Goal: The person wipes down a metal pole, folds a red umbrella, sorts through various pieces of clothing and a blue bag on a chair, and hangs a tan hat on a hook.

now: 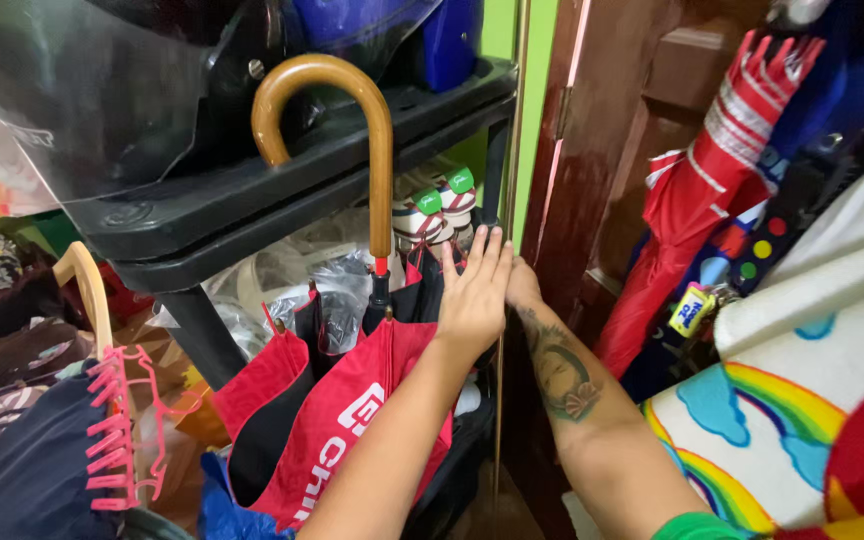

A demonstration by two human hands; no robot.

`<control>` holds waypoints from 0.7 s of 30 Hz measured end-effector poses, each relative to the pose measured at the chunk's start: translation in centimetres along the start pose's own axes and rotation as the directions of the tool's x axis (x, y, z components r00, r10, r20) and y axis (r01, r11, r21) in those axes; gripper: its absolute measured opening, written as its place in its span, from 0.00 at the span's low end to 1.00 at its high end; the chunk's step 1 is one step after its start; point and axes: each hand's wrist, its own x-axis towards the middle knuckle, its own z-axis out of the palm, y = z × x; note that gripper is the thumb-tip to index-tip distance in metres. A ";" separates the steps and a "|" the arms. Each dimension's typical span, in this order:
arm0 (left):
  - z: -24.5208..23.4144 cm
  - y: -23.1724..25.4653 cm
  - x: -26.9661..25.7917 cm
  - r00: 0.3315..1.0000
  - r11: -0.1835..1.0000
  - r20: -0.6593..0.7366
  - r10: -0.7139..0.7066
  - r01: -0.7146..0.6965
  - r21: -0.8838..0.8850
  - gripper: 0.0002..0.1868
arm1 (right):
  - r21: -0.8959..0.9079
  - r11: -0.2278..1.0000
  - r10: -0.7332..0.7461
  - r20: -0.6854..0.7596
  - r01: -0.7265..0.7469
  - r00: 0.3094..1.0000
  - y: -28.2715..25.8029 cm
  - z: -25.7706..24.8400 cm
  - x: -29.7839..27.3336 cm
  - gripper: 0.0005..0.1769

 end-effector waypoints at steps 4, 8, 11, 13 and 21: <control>0.1 -0.2 0.1 0.998 0.997 -0.065 -0.003 -0.003 -0.079 0.36 | 0.168 0.986 0.006 -0.032 0.000 0.999 1.4 0.5 -0.5 0.33; -0.8 0.8 0.3 0.999 0.994 -0.044 0.007 -0.011 -0.105 0.38 | 0.271 0.956 -0.109 -0.024 0.112 0.994 1.9 -0.2 -0.9 0.31; -1.0 0.9 0.1 0.999 0.994 -0.045 0.014 -0.019 -0.106 0.37 | 0.167 0.978 -0.124 0.006 0.121 0.992 1.7 -0.5 -0.7 0.30; -1.3 1.1 -0.1 0.998 0.993 -0.052 0.022 -0.028 -0.118 0.36 | 0.071 0.991 -0.119 0.027 0.116 0.993 1.7 -0.7 -1.0 0.30; -3.5 1.6 -1.7 1.000 0.989 -0.009 0.018 -0.019 -0.147 0.37 | 0.395 0.908 -0.137 -0.043 0.143 0.990 2.6 0.0 -3.1 0.23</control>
